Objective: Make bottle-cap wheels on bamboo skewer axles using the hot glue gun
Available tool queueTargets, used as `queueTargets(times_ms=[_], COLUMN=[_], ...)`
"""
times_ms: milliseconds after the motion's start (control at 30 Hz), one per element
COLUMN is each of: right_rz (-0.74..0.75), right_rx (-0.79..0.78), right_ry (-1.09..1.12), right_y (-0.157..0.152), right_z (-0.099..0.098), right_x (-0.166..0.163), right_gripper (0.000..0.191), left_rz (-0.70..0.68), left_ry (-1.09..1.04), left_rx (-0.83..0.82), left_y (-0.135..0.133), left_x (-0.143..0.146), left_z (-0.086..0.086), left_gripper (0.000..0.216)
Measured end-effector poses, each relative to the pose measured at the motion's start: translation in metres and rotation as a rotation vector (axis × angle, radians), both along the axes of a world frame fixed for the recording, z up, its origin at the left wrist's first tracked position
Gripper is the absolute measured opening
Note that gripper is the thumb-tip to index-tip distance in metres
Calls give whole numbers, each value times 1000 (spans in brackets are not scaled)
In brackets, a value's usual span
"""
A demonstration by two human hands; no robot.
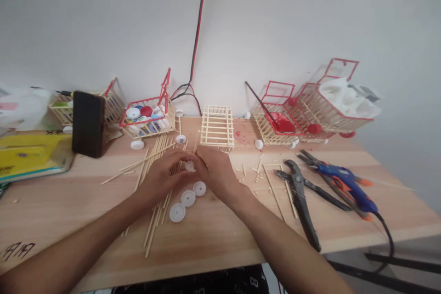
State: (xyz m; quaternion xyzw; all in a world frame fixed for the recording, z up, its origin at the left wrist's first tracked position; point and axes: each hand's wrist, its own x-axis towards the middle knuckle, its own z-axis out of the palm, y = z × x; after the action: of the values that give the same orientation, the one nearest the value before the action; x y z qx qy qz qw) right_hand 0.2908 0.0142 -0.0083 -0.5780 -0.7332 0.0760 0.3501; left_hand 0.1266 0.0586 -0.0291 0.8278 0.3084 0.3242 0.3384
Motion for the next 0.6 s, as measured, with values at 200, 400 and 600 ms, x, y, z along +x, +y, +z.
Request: queueTargets(times_ms=[200,400,600], right_rz=[-2,-1,0], right_rx=[-7,2,-2], right_ry=[4,6,-2], right_y=[0,-1,0], right_z=[-1,-1,-1], right_x=[0,0,1], right_gripper=[30,30,30], left_rz=[-7,0,-13], left_ry=[13,10,0], left_rx=[-3,5,7], left_y=[0,0,1], left_x=[0,0,0], left_z=[0,0,0], left_gripper=[23,21,22])
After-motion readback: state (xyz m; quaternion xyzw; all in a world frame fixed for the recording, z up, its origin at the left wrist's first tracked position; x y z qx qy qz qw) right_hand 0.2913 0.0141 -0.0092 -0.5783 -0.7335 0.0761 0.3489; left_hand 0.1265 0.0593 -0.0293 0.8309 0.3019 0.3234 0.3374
